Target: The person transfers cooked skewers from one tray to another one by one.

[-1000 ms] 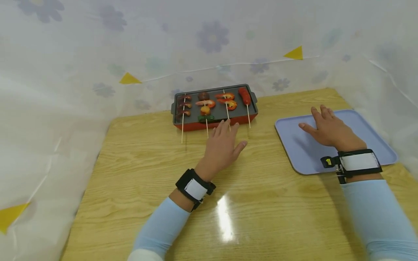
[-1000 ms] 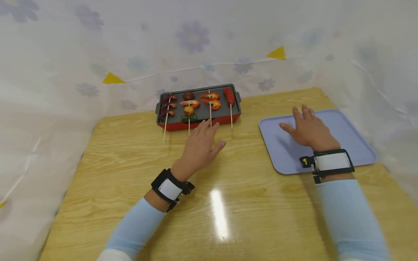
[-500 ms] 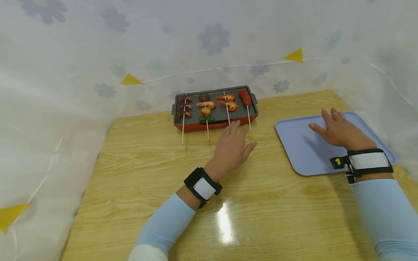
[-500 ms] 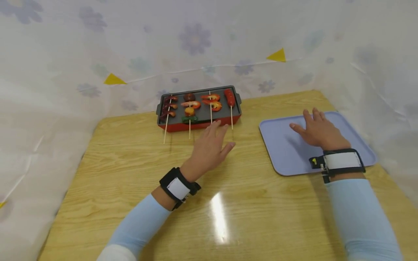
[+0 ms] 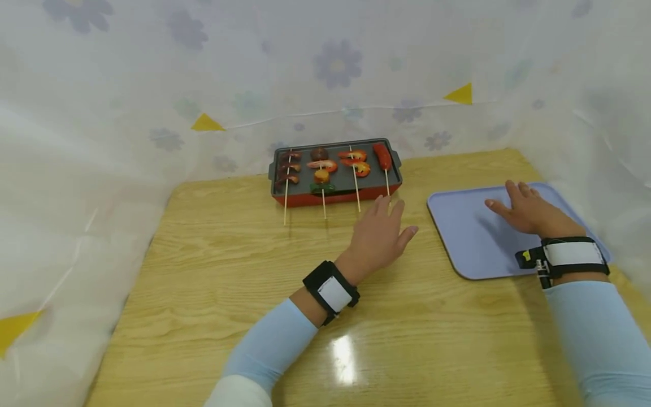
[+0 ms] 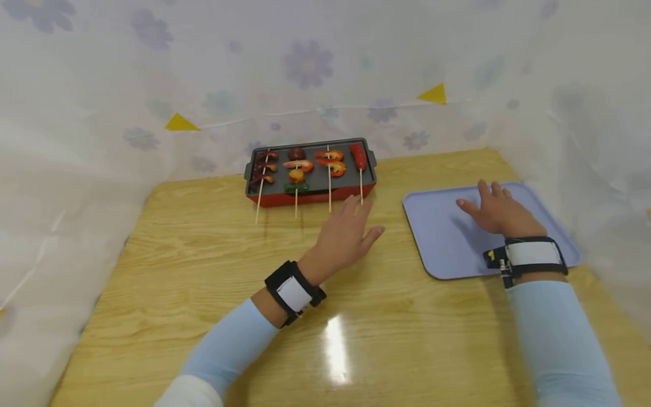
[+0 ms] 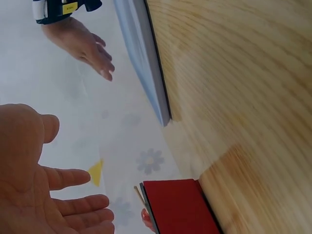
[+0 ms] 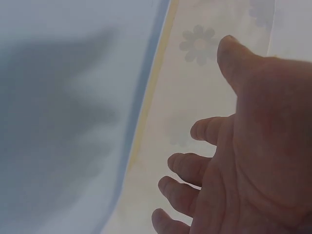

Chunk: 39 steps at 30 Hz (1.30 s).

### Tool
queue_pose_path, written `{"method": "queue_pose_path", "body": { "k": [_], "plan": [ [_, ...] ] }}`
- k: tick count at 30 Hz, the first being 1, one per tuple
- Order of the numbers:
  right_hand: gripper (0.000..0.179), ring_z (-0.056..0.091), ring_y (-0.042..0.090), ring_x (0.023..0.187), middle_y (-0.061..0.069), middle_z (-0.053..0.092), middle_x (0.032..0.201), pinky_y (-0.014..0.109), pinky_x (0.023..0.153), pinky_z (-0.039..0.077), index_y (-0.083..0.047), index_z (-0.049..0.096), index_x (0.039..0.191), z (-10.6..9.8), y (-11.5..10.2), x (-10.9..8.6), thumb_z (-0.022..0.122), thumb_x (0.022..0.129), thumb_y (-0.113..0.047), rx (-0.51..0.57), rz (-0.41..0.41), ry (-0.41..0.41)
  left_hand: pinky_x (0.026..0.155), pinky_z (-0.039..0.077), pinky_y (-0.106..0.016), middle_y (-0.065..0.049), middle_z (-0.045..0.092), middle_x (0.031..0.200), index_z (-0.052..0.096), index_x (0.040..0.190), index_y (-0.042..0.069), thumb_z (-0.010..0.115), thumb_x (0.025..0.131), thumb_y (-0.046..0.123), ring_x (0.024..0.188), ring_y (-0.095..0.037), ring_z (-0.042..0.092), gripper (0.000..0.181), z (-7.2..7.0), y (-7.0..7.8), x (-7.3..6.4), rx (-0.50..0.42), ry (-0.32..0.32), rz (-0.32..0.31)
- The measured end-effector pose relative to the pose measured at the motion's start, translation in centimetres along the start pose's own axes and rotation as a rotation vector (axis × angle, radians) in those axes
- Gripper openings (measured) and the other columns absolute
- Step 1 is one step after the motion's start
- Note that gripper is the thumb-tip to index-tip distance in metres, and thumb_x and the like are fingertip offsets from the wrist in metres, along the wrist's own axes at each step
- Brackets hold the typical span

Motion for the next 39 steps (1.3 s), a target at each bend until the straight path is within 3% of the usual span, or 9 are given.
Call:
{"method": "queue_pose_path", "body": {
  "k": [5, 12, 16, 22, 27, 34, 39],
  "plan": [
    [0.099, -0.003, 0.069, 0.133, 0.056, -0.006, 0.144, 0.079, 0.106, 0.01, 0.021, -0.01, 0.147, 0.6, 1.3, 0.0, 0.021, 0.1, -0.061, -0.02, 0.015, 0.004, 0.114, 0.04, -0.035, -0.017, 0.037, 0.155, 0.035, 0.153, 0.009, 0.029, 0.102, 0.053, 0.144, -0.028, 0.037, 0.067, 0.6, 1.0, 0.2, -0.028, -0.042, 0.018],
    [0.1, 0.001, 0.07, 0.132, 0.058, -0.001, 0.141, 0.078, 0.106, 0.011, 0.024, -0.007, 0.145, 1.3, 2.9, -0.2, 0.022, 0.1, -0.061, -0.026, 0.043, -0.008, 0.103, 0.05, -0.034, -0.011, 0.042, 0.151, 0.035, 0.154, 0.012, 0.027, 0.101, 0.055, 0.137, -0.021, 0.045, 0.068, 1.2, 2.7, 1.5, -0.136, -0.12, -0.006],
    [0.101, 0.003, 0.071, 0.131, 0.059, 0.001, 0.14, 0.078, 0.106, 0.013, 0.025, -0.004, 0.144, 1.6, 3.4, -0.3, 0.023, 0.099, -0.061, -0.031, 0.046, -0.009, 0.106, 0.046, -0.03, -0.009, 0.044, 0.151, 0.033, 0.155, 0.014, 0.025, 0.101, 0.057, 0.136, -0.019, 0.046, 0.069, 1.2, 3.9, 2.5, -0.124, -0.158, 0.006],
    [0.104, 0.009, 0.071, 0.129, 0.059, 0.004, 0.139, 0.077, 0.106, 0.017, 0.027, -0.001, 0.143, 1.8, 4.3, -0.5, 0.027, 0.098, -0.062, -0.052, 0.068, 0.005, 0.099, 0.05, -0.03, -0.006, 0.049, 0.146, 0.036, 0.154, 0.016, 0.026, 0.101, 0.056, 0.126, -0.018, 0.054, 0.067, 1.9, 4.9, 3.5, -0.137, -0.2, 0.01],
    [0.107, 0.025, 0.068, 0.124, 0.056, 0.021, 0.137, 0.076, 0.101, 0.029, 0.029, 0.017, 0.14, 1.1, 4.8, -0.9, 0.04, 0.094, -0.064, -0.127, 0.067, 0.045, 0.096, 0.051, -0.033, 0.0, 0.052, 0.143, 0.038, 0.152, 0.023, 0.025, 0.1, 0.06, 0.124, -0.018, 0.055, 0.065, 3.6, 5.6, 4.4, -0.107, -0.244, -0.006],
    [0.092, 0.046, 0.064, 0.107, 0.05, 0.041, 0.129, 0.071, 0.089, 0.043, 0.028, 0.037, 0.13, 0.2, 6.0, -1.6, 0.055, 0.092, -0.054, -0.164, 0.122, 0.059, 0.09, 0.054, -0.033, 0.005, 0.056, 0.136, 0.041, 0.149, 0.027, 0.025, 0.099, 0.062, 0.118, -0.016, 0.059, 0.063, 4.8, 7.3, 5.1, -0.112, -0.279, -0.021],
    [0.068, 0.057, 0.052, 0.084, 0.046, 0.054, 0.109, 0.062, 0.075, 0.05, 0.029, 0.047, 0.112, -0.3, 7.1, -2.5, 0.063, 0.09, -0.033, -0.168, 0.176, 0.094, 0.094, 0.052, -0.029, 0.006, 0.055, 0.139, 0.042, 0.149, 0.026, 0.027, 0.099, 0.06, 0.122, -0.012, 0.057, 0.062, 5.3, 8.3, 5.6, -0.154, -0.278, -0.031]
  ]
}}
Point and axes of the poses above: each hand's wrist, its own x-axis towards the middle knuckle, its own z-axis out of the palm, y = z × x, the point moved 4 cm from there along x, towards the middle knuckle
